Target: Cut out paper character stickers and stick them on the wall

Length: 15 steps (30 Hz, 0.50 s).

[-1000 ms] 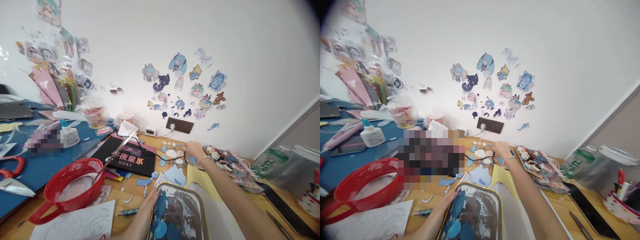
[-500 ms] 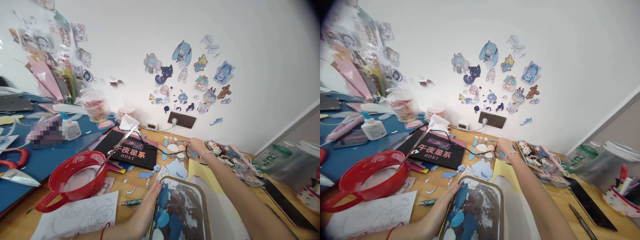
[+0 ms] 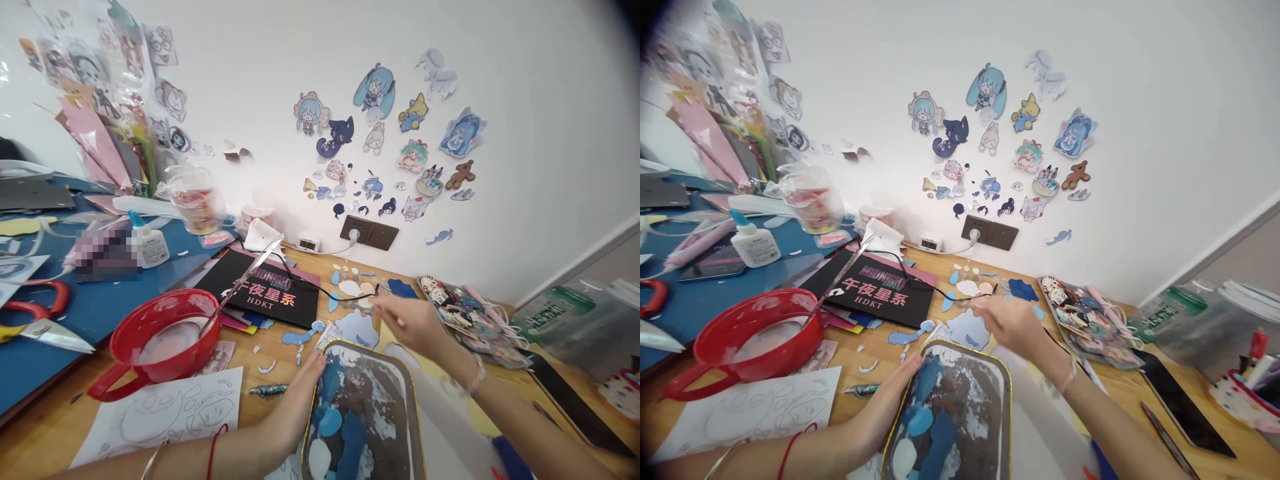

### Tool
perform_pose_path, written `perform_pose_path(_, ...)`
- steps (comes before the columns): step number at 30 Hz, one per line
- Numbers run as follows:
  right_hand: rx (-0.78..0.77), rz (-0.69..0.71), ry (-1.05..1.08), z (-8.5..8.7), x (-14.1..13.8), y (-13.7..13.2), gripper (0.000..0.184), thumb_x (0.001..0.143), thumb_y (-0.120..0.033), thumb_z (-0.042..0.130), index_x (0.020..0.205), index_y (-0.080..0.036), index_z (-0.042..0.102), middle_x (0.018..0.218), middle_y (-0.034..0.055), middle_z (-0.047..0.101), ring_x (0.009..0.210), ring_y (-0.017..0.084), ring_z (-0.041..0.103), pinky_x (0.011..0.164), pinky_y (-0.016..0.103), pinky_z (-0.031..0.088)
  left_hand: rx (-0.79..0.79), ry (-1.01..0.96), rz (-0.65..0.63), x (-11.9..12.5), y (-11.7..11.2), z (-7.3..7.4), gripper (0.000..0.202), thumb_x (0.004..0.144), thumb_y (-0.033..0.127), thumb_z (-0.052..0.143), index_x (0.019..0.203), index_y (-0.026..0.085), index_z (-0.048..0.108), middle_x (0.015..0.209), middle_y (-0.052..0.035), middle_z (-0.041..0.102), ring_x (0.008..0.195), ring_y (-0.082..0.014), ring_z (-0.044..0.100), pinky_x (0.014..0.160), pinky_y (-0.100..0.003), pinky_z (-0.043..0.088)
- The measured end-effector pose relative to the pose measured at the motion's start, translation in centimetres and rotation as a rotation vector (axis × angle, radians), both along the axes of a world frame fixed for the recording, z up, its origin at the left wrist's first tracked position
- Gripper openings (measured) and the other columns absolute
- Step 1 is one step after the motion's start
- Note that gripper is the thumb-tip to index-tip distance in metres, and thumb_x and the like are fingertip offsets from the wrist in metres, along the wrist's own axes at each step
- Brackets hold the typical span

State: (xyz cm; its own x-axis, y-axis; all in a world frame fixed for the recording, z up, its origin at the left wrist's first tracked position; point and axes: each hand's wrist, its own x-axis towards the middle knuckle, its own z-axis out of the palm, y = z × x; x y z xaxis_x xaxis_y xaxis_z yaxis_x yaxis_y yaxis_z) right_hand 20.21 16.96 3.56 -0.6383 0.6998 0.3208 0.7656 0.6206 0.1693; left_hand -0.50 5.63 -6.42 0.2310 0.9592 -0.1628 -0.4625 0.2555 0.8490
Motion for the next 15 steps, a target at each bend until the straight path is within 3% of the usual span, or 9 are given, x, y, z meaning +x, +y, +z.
perform_pose_path(1, 0.002, 0.117, -0.040, 0.1, 0.0, -1.8, 0.020, 0.088, -0.032, 0.047, 0.102, -0.028, 0.062, 0.068, -0.0031, 0.064, 0.062, 0.010, 0.055, 0.060, 0.023, 0.037, -0.006, -0.003, 0.012, 0.0, 0.0, 0.1, 0.051, 0.087, 0.047, 0.043, 0.129, 0.018, 0.042, 0.139, -0.0021, 0.035, 0.133, -0.0233, 0.021, 0.111, -0.041, 0.016)
perform_pose_path(2, 0.077, 0.335, -0.120, 0.2, 0.0, -3.5, 0.021, 0.088, -0.028, 0.048, 0.106, -0.027, 0.060, 0.059, -0.0037, 0.059, 0.052, 0.010, 0.049, 0.053, 0.024, 0.032, -0.013, -0.004, 0.026, 0.1, 0.0, 0.2, 0.051, 0.086, 0.046, 0.044, 0.129, 0.018, 0.042, 0.139, -0.0021, 0.035, 0.133, -0.0232, 0.021, 0.111, -0.041, 0.015)
perform_pose_path(3, 0.134, 0.468, -0.190, 0.3, -0.1, -4.9, 0.025, 0.088, -0.023, 0.049, 0.112, -0.023, 0.057, 0.060, -0.0029, 0.058, 0.051, 0.010, 0.046, 0.051, 0.025, 0.029, -0.020, -0.003, 0.040, 0.1, 0.1, 0.3, 0.051, 0.085, 0.045, 0.046, 0.129, 0.018, 0.043, 0.140, -0.0022, 0.035, 0.133, -0.0231, 0.021, 0.111, -0.040, 0.014)
perform_pose_path(5, 0.207, 0.615, -0.266, 0.6, -0.4, -6.9, 0.027, 0.088, -0.017, 0.046, 0.113, -0.017, 0.055, 0.060, -0.0012, 0.056, 0.049, 0.010, 0.042, 0.050, 0.027, 0.026, -0.031, 0.004, 0.065, 0.1, 0.1, 0.5, 0.052, 0.084, 0.045, 0.048, 0.128, 0.018, 0.044, 0.140, -0.0024, 0.034, 0.133, -0.0229, 0.020, 0.111, -0.040, 0.012)
perform_pose_path(15, 0.257, 0.600, -0.317, -0.4, -1.9, -8.4, 0.025, 0.089, -0.016, 0.040, 0.109, -0.014, 0.055, 0.064, 0.0001, 0.055, 0.049, 0.012, 0.043, 0.049, 0.029, 0.026, -0.019, 0.000, 0.106, 0.0, 0.1, 1.2, 0.048, 0.079, 0.045, 0.055, 0.118, 0.017, 0.054, 0.132, -0.0049, 0.047, 0.130, -0.0255, 0.028, 0.110, -0.041, 0.018)
